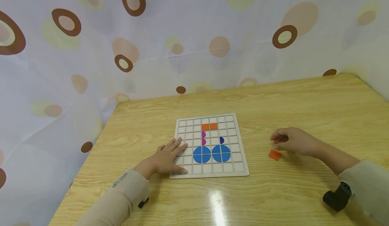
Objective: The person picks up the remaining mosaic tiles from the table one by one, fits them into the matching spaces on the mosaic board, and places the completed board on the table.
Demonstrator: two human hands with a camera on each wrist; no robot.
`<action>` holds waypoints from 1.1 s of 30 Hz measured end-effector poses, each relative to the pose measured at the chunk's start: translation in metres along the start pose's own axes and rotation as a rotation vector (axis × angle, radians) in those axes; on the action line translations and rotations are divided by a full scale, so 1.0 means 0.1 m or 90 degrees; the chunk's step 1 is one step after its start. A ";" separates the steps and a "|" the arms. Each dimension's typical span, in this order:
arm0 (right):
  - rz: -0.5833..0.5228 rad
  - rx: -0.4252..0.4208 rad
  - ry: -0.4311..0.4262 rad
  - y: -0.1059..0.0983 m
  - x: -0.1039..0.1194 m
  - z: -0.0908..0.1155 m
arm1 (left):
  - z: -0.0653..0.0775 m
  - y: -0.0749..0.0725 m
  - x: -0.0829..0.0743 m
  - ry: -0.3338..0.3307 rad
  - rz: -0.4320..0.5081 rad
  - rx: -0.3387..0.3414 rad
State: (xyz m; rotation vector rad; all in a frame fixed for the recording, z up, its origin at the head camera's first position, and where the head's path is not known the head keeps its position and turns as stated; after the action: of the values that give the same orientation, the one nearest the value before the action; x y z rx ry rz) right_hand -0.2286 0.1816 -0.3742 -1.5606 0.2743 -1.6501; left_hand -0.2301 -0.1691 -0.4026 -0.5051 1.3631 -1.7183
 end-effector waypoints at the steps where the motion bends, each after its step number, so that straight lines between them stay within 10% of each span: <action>1: 0.000 -0.001 0.002 -0.01 -0.01 0.00 | 0.00 0.00 0.00 0.000 0.001 0.000; 33: 0.120 0.000 0.044 -0.16 -0.29 0.04 | 0.00 0.00 0.00 -0.005 0.008 0.001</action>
State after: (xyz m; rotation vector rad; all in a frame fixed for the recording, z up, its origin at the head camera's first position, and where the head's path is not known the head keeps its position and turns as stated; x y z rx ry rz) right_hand -0.2347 0.2131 -0.3842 -1.4342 0.4441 -1.5582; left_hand -0.2304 -0.1689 -0.4024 -0.5005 1.3574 -1.7057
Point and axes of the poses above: each hand's wrist, its own z-axis away from the middle knuckle, its own y-axis out of the palm, x = y × z, the point moved 6 cm from there along -z, towards the middle knuckle, and after that the axes turned 6 degrees about y, right-handed, at the moved point
